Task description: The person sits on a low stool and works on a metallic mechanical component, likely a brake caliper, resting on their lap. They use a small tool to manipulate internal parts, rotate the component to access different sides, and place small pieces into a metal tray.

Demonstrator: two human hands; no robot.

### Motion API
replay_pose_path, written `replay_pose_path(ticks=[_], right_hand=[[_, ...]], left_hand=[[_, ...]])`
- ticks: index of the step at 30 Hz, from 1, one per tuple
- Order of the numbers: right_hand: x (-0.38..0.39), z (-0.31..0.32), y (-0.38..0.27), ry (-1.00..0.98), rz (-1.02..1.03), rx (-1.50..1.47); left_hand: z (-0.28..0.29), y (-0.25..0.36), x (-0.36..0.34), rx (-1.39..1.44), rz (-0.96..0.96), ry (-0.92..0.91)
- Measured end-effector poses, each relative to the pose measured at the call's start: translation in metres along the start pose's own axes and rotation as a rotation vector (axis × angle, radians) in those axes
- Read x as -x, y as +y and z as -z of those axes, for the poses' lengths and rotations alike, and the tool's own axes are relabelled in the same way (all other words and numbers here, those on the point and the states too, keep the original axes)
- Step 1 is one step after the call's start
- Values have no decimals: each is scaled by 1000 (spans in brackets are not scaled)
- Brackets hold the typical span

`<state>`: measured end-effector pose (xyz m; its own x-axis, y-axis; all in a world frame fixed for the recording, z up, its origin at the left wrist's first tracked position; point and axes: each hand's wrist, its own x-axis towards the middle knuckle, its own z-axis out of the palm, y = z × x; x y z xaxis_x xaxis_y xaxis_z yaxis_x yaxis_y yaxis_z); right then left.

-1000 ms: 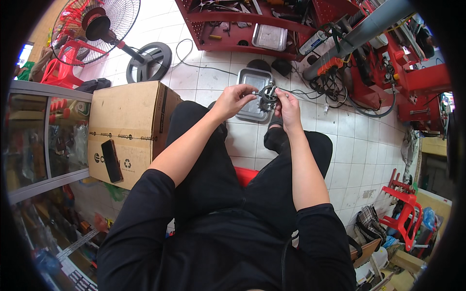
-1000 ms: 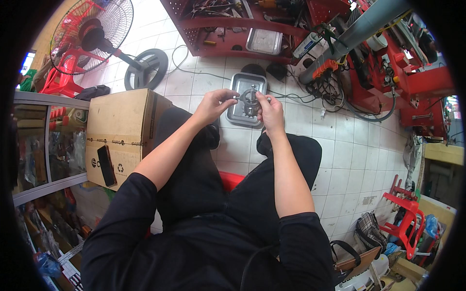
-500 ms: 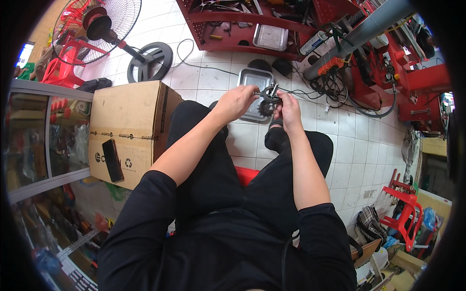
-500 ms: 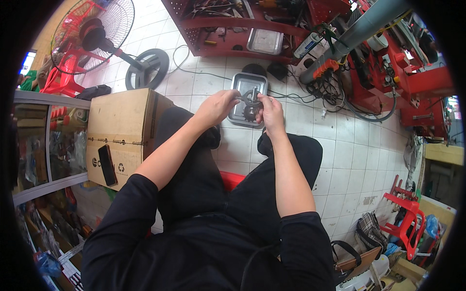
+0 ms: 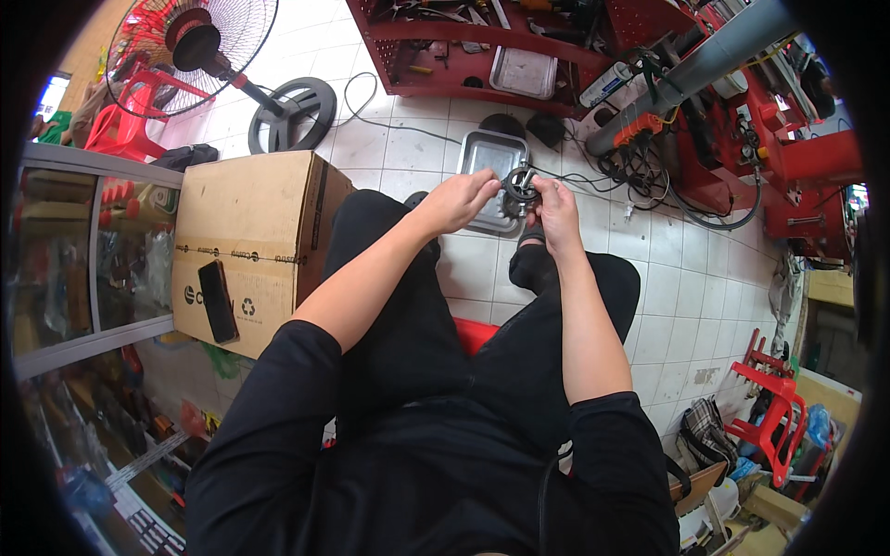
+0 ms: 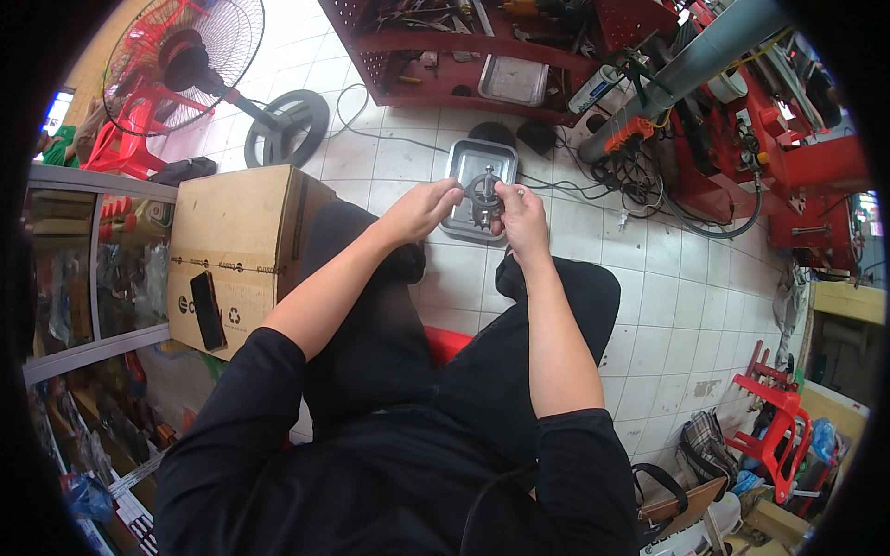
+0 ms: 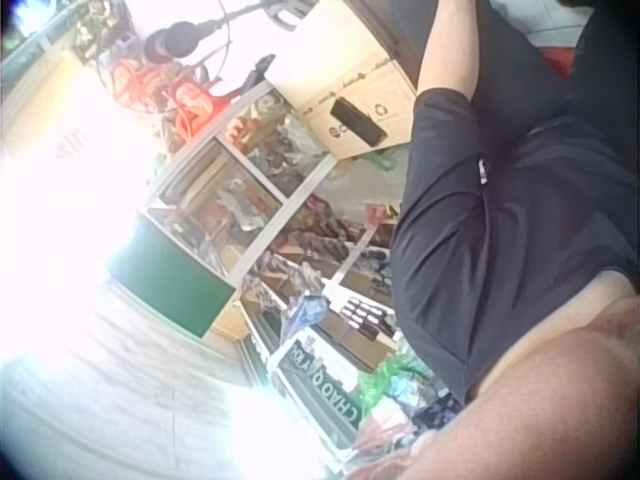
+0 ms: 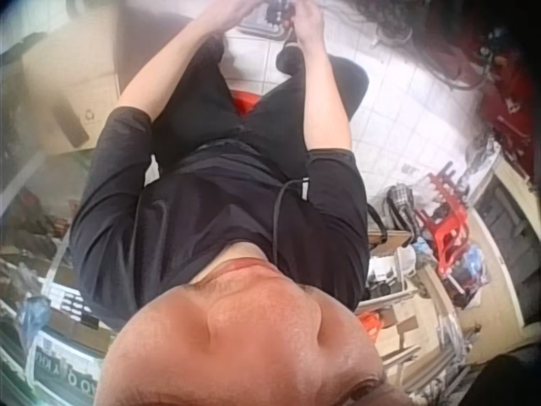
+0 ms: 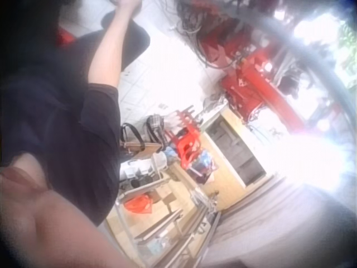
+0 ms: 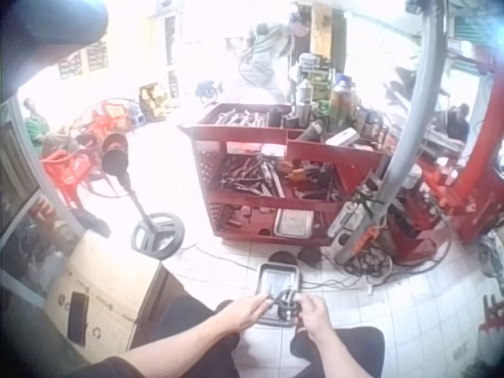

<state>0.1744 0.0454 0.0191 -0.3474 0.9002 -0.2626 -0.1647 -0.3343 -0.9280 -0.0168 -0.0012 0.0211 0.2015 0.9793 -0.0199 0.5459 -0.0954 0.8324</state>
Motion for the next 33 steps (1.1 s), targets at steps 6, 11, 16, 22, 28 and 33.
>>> replay_pose_path(ticks=[6,11,16,22,28,33], right_hand=[[-2,4,0,29,13,15],[-3,5,-1,10,6,-9],[-3,-1,7,11,-11,4],[-5,-1,18,-10,-8,218],[-3,-3,18,17,-22,362],[2,-18,13,30,-24,561]], left_hand=[[7,12,0,157,77,32],[5,13,2,181,-71,143],[2,14,0,203,-220,261],[2,4,-4,96,-282,286],[1,4,-6,54,-135,170],[0,4,-3,-141,-106,210]])
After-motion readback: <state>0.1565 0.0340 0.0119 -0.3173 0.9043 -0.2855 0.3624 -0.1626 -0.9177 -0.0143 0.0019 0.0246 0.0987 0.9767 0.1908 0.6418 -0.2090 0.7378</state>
